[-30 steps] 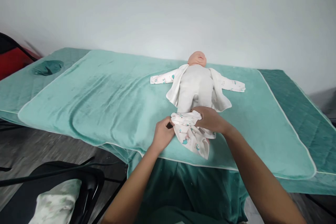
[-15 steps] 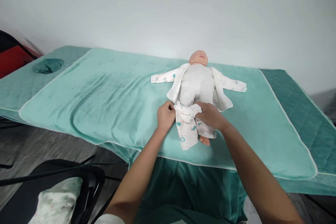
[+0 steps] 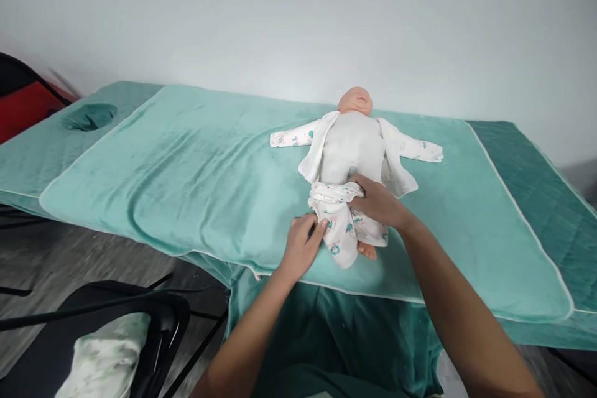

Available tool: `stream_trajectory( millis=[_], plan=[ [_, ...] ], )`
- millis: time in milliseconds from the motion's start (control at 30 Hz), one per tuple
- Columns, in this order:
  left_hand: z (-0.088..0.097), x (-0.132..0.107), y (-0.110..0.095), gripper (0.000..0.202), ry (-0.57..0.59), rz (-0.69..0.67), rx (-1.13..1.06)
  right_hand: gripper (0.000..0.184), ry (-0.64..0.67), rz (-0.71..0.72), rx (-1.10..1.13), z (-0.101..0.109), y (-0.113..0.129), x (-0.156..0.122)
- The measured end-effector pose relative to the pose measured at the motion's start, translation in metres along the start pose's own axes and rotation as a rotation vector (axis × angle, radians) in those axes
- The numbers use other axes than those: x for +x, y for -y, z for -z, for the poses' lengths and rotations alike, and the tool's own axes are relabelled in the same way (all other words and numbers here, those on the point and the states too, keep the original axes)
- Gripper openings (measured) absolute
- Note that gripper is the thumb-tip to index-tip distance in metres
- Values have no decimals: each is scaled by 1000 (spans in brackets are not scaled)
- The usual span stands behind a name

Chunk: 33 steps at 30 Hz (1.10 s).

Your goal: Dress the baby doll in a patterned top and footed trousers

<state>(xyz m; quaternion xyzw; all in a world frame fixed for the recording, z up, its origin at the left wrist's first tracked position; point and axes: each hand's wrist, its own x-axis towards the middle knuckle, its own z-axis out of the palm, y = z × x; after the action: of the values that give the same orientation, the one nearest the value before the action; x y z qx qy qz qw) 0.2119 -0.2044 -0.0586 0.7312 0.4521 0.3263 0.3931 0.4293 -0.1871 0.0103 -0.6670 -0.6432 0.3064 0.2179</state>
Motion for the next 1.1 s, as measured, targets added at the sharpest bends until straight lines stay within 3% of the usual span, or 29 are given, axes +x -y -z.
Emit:
stream_trajectory(
  millis=[133, 233, 367, 467, 800, 933, 1100],
  plan=[
    [-3, 7, 4, 36, -23, -29, 13, 26, 132, 51, -27, 5, 1, -3],
    [-3, 18, 9, 32, -59, -49, 73, 25, 142, 81, -21, 6, 2, -3],
    [-5, 32, 15, 32, -152, -97, 232, 6, 99, 90, 2, 4, -1, -1],
    [-8, 39, 16, 31, -194, -116, 342, 8, 43, 78, -6, 1, -2, 1],
    [-16, 55, 11, 26, -241, 63, 532, 13, -138, 27, -34, -8, -3, 8],
    [-15, 55, 13, 27, -285, -4, 446, 15, -171, -28, -42, -9, -2, 8],
    [-6, 50, 19, 27, -376, -68, 36, 17, -56, 40, 29, -2, -6, -1]
  ],
)
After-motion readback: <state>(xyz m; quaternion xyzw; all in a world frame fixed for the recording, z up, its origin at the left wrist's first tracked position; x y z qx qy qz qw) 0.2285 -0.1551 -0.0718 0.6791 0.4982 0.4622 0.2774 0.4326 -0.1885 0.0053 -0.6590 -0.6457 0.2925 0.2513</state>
